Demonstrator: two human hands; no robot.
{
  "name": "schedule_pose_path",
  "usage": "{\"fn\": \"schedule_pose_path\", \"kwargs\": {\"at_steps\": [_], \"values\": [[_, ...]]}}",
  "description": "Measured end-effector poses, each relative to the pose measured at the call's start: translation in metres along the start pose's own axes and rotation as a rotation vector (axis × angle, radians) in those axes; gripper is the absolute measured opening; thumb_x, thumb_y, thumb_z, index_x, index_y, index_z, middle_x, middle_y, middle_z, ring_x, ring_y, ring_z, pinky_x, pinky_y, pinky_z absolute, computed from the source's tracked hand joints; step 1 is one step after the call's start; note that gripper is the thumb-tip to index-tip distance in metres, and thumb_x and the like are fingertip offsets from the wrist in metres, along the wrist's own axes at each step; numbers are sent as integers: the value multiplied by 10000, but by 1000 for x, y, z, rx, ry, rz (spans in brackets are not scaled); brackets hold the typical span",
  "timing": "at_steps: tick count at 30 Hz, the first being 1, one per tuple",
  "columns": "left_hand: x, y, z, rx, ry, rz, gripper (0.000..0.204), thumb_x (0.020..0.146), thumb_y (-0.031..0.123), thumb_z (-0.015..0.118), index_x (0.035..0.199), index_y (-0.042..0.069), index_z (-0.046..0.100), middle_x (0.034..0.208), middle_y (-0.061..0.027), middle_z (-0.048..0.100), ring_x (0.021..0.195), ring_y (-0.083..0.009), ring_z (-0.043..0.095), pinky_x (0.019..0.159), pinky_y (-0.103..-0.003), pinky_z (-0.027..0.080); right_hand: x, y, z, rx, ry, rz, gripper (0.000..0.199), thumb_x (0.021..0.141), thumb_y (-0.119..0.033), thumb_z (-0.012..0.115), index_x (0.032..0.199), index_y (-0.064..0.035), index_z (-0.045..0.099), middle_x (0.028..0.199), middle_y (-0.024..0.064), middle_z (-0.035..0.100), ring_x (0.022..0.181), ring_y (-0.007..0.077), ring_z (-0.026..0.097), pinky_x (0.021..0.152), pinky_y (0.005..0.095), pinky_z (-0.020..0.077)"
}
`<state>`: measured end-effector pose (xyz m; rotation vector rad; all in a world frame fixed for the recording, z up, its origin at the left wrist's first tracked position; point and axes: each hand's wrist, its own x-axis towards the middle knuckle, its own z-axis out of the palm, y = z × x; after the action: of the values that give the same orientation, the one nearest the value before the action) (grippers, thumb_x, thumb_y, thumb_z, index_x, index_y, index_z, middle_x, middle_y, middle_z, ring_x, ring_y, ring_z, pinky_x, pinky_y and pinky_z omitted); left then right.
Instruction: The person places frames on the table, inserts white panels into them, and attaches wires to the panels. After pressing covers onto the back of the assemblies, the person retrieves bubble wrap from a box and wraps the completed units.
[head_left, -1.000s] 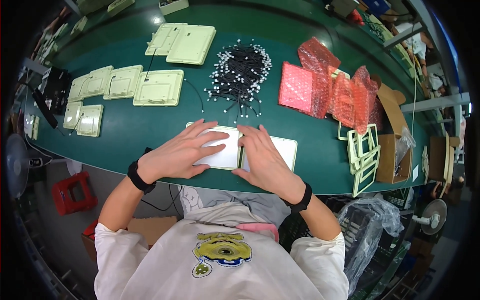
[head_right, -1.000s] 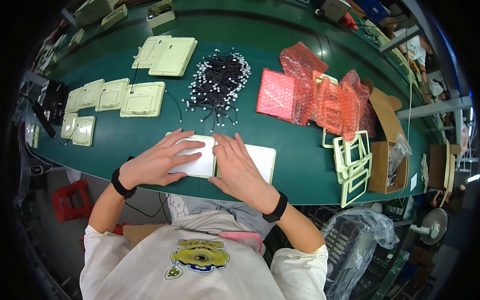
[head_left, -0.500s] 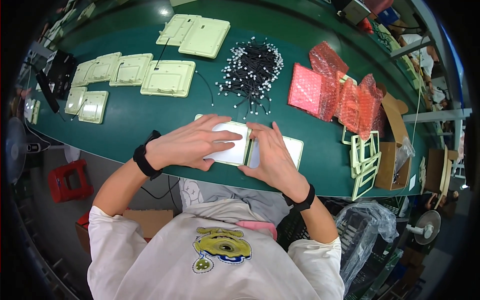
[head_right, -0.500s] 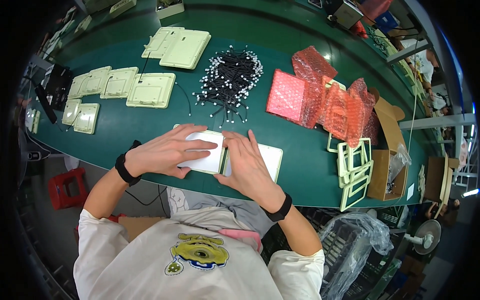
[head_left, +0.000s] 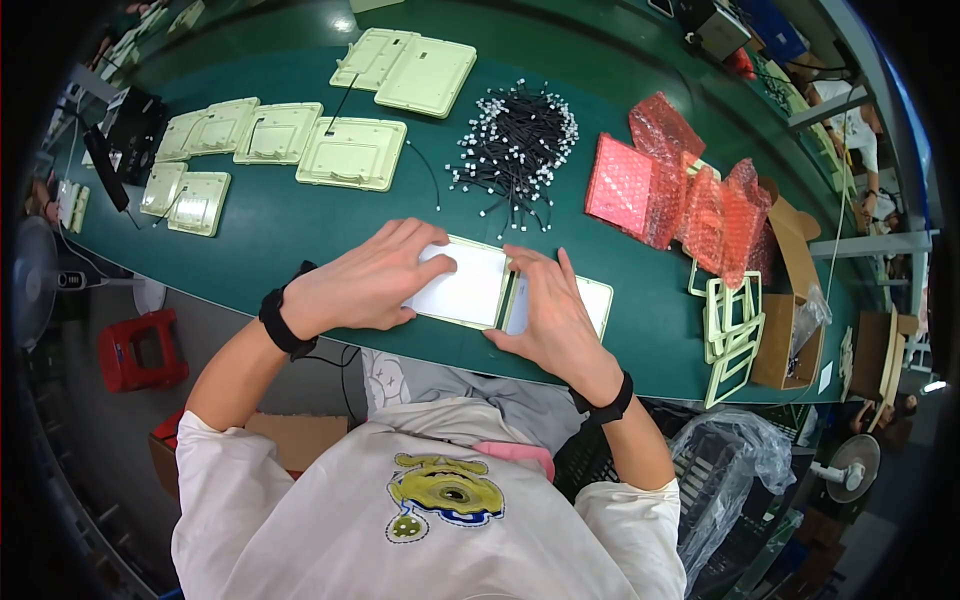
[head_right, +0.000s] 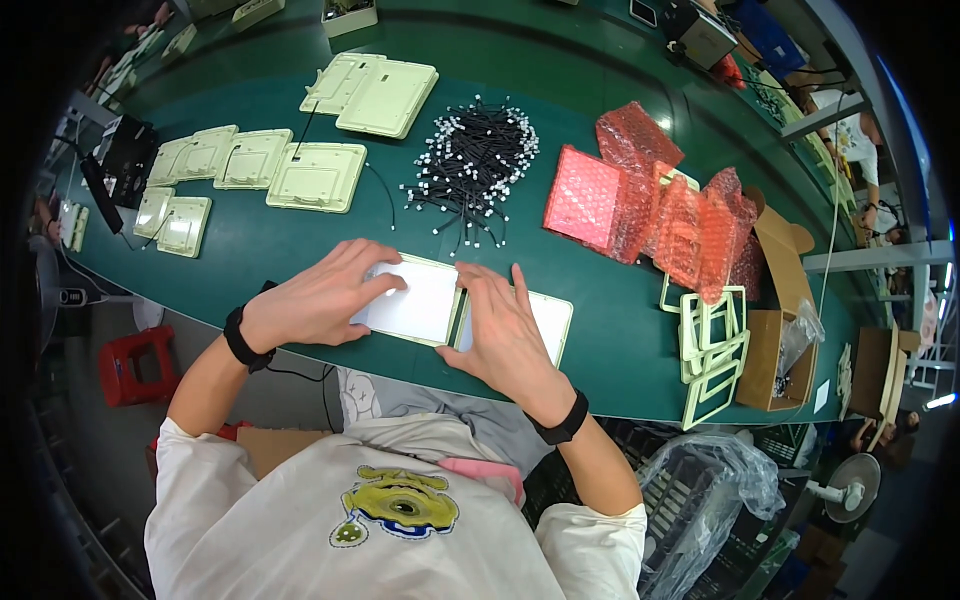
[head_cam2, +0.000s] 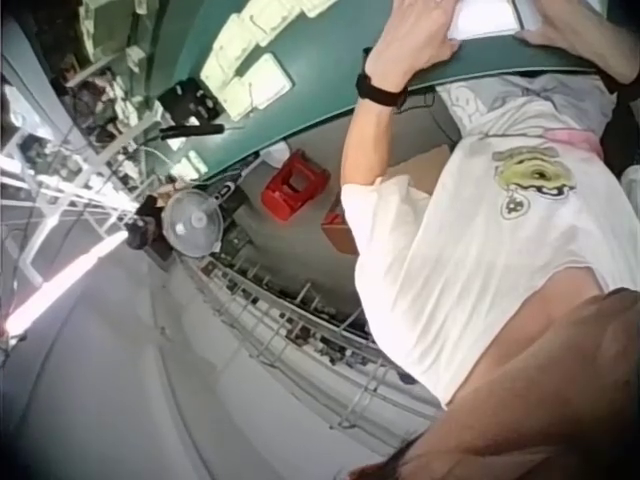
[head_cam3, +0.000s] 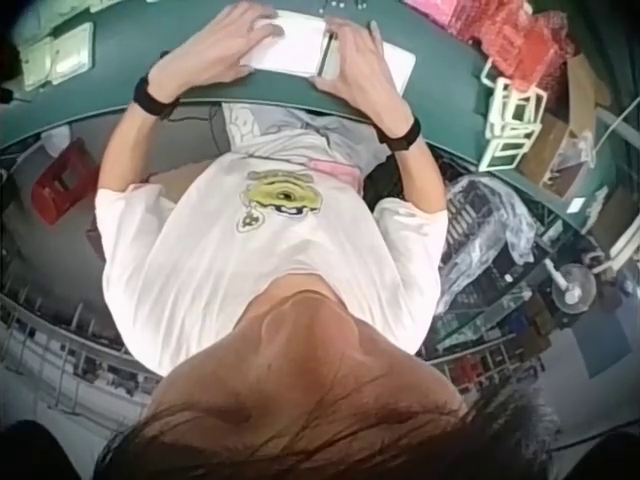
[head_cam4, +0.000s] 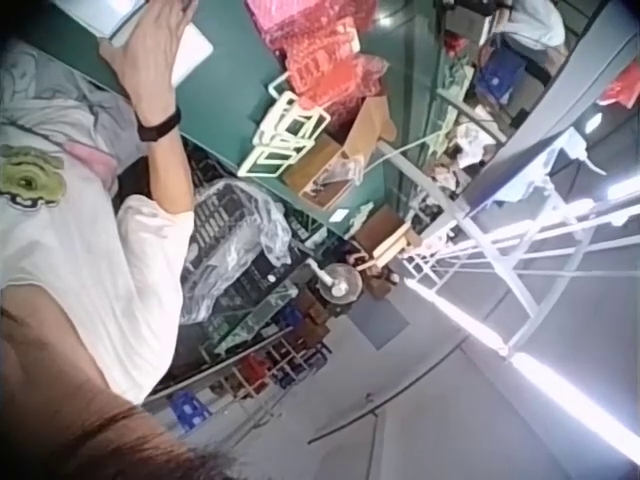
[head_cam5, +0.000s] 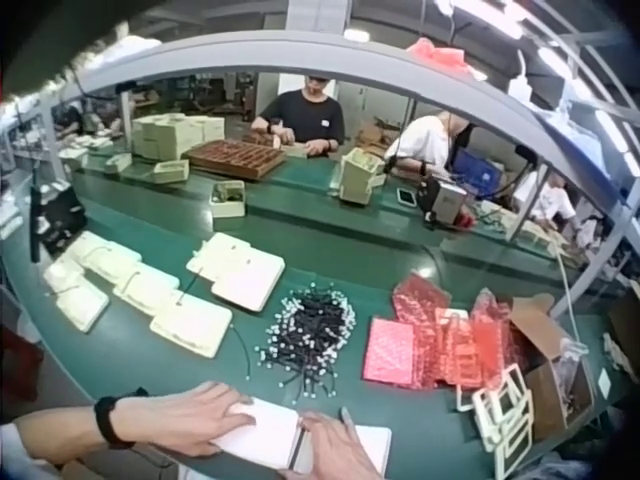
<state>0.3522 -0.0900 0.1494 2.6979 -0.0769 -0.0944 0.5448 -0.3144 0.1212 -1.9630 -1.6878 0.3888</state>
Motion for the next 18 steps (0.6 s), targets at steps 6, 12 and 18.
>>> {"fn": "schedule_pose_path", "kwargs": {"at_steps": [6, 12, 18], "values": [[14, -1, -3, -65, -131, -76, 792, 637, 59, 898, 1365, 52, 588, 1419, -216, 478, 1330, -432, 473, 1156, -471, 423, -2, 0, 2, -5, 9, 5, 906, 666, -209, 987, 1393, -23, 480, 1513, 162, 570, 1408, 364, 551, 1297, 613, 288], [19, 0, -4, 4, -132, -37, 831, 611, 27, 886, 1382, 41, 575, 1408, -226, 464, 1324, -438, 466, 1147, -477, 430, -2, 3, 3, 1, -9, 31, 1036, 674, -211, 986, 1514, -13, 412, 1511, 161, 567, 1412, 369, 547, 1299, 613, 283], [24, -3, -11, 14, -186, 11, 833, 618, 31, 892, 1386, 34, 571, 1411, -224, 461, 1326, -432, 469, 1146, -475, 443, -2, 4, 4, -10, 3, 22, 1090, 685, -218, 986, 1557, -11, 366, 1511, 162, 565, 1412, 370, 546, 1300, 613, 280]]}}
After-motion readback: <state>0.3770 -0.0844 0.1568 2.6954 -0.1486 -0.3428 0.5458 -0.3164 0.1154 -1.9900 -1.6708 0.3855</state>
